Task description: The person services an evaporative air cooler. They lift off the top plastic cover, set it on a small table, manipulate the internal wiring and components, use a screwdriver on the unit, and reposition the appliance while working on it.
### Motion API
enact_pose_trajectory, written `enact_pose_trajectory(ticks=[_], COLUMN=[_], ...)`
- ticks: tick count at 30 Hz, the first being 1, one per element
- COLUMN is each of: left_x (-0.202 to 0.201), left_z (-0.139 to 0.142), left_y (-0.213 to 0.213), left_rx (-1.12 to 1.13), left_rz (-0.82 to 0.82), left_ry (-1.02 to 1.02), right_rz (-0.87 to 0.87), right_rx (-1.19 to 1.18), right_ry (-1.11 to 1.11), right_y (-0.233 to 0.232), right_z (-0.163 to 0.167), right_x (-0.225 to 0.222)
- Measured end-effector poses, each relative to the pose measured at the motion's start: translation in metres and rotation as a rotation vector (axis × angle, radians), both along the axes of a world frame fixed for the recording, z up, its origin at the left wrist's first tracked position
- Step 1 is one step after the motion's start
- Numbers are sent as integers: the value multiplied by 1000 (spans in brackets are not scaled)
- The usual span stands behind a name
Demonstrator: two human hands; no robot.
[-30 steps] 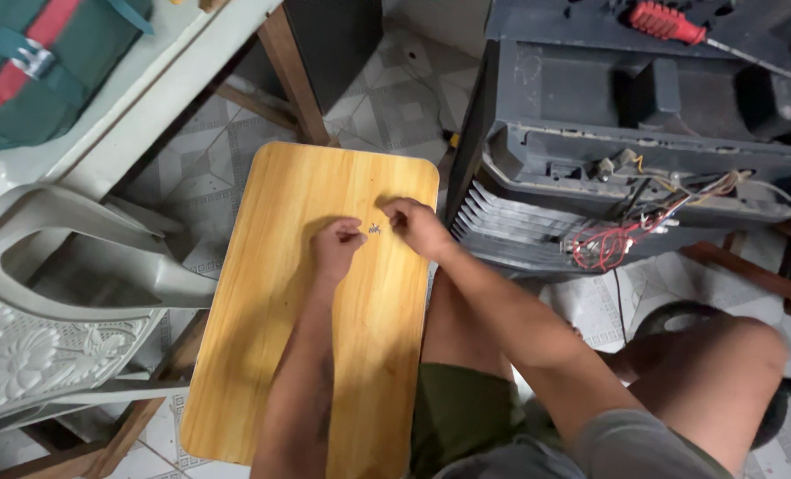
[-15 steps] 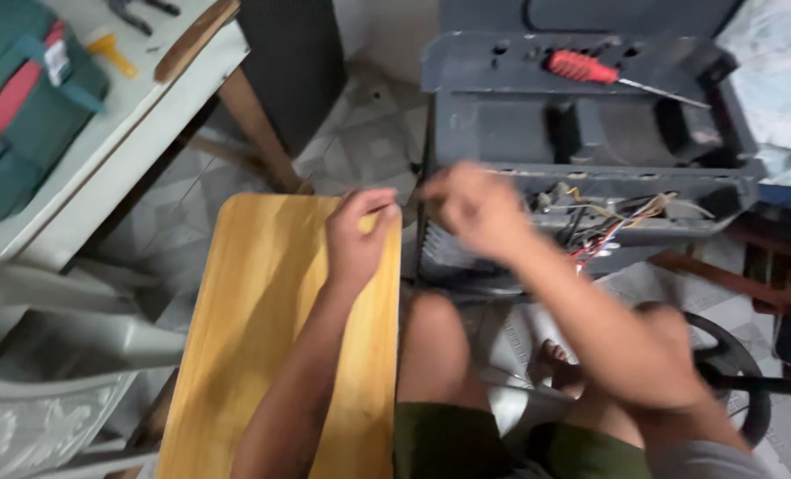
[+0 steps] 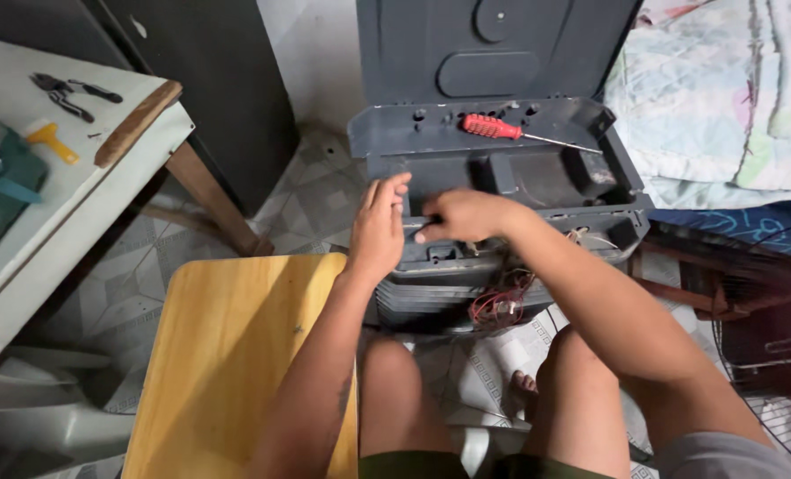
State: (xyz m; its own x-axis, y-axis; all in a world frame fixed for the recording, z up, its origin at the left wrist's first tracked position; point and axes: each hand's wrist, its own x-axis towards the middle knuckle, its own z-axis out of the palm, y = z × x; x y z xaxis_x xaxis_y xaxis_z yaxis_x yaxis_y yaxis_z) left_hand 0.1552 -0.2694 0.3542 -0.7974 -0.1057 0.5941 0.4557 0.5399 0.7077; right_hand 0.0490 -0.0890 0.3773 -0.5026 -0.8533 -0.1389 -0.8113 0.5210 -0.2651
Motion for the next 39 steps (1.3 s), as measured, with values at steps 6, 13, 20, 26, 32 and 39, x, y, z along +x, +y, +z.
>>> enact_pose_trajectory(ticks=[6, 13, 20, 26, 32, 39], left_x=[-10, -79, -172, -197, -134, 31], left_z=[12, 57, 72, 59, 88, 127], left_y=[7, 12, 56, 72, 36, -16], left_rx=[-94, -532, -894, -1048, -754, -682], left_rz=[-14, 21, 100, 220, 191, 315], left_ry=[-41, 71, 37, -104, 131, 26], right_rz=[-146, -316, -418, -334, -173, -168], right_rx=[-333, -466, -453, -506, -650, -726], right_ry=[75, 583, 530, 587, 820, 619], right_y=[57, 125, 140, 150, 153, 101], right_z=[38, 28, 5, 11, 52, 105], right_x=[-21, -89, -128, -119, -57, 55])
